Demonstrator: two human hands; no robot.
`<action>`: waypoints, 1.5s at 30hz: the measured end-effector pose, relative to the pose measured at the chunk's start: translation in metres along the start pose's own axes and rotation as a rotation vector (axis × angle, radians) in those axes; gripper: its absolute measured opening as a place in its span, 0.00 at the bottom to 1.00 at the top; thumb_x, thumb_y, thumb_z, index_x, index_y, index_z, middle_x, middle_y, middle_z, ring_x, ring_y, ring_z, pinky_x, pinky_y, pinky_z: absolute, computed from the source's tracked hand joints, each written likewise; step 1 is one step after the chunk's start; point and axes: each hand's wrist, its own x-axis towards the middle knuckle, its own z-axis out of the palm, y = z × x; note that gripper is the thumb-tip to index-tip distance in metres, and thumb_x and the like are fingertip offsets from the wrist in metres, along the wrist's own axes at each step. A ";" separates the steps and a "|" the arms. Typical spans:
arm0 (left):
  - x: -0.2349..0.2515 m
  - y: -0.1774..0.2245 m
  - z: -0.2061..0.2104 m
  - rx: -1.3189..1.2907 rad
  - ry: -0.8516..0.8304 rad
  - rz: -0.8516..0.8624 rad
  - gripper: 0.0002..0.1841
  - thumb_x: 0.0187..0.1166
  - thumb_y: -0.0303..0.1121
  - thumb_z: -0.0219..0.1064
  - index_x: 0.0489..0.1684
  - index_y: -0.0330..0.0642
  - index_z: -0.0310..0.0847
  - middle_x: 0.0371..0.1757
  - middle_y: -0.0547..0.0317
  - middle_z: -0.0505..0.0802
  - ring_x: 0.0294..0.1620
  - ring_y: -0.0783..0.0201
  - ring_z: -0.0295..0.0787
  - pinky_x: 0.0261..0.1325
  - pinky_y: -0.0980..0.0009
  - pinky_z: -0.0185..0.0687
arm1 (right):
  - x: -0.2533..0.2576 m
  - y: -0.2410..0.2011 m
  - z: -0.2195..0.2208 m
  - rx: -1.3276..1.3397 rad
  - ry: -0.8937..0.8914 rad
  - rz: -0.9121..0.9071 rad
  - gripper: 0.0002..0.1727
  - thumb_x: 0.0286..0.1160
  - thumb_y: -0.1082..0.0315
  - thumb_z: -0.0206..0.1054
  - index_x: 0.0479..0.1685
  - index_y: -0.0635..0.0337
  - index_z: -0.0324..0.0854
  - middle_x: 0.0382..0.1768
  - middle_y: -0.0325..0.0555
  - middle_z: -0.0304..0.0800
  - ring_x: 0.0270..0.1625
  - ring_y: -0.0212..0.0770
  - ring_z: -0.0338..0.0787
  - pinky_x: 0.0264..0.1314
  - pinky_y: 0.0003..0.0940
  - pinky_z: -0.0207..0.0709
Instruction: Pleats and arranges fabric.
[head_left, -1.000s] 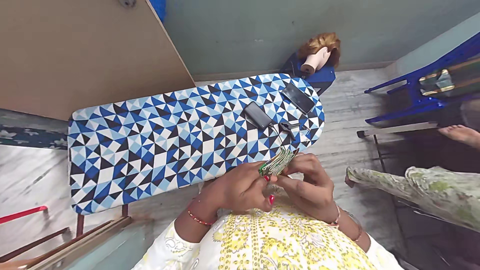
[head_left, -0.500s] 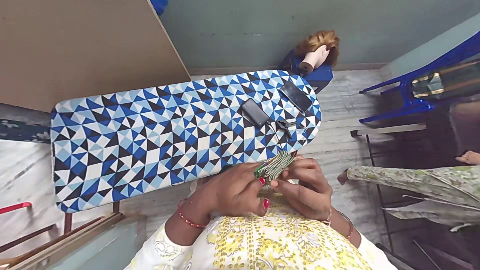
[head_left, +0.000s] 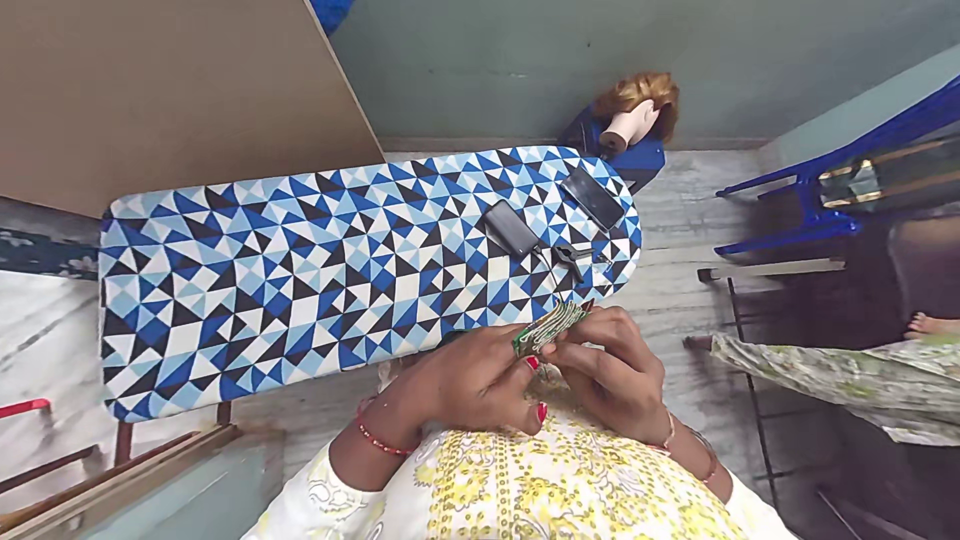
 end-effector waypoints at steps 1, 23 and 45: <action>0.000 0.000 0.000 0.003 -0.001 -0.004 0.23 0.78 0.43 0.60 0.46 0.25 0.83 0.45 0.44 0.92 0.51 0.71 0.87 0.57 0.79 0.79 | 0.000 0.000 0.000 0.002 -0.002 0.001 0.05 0.79 0.72 0.68 0.48 0.53 0.83 0.46 0.41 0.81 0.53 0.32 0.81 0.63 0.21 0.72; -0.001 0.004 0.006 0.094 0.056 0.013 0.24 0.80 0.45 0.59 0.46 0.25 0.83 0.43 0.42 0.92 0.49 0.65 0.89 0.55 0.75 0.81 | 0.001 -0.004 -0.001 -0.012 0.017 0.055 0.04 0.77 0.72 0.68 0.45 0.53 0.83 0.44 0.41 0.80 0.54 0.31 0.81 0.64 0.19 0.73; 0.001 0.007 0.003 0.219 0.015 -0.023 0.21 0.79 0.41 0.58 0.50 0.27 0.84 0.46 0.41 0.93 0.47 0.62 0.91 0.52 0.73 0.83 | 0.009 -0.004 -0.006 0.085 0.029 0.118 0.06 0.76 0.66 0.74 0.45 0.52 0.82 0.46 0.39 0.74 0.51 0.21 0.77 0.60 0.09 0.70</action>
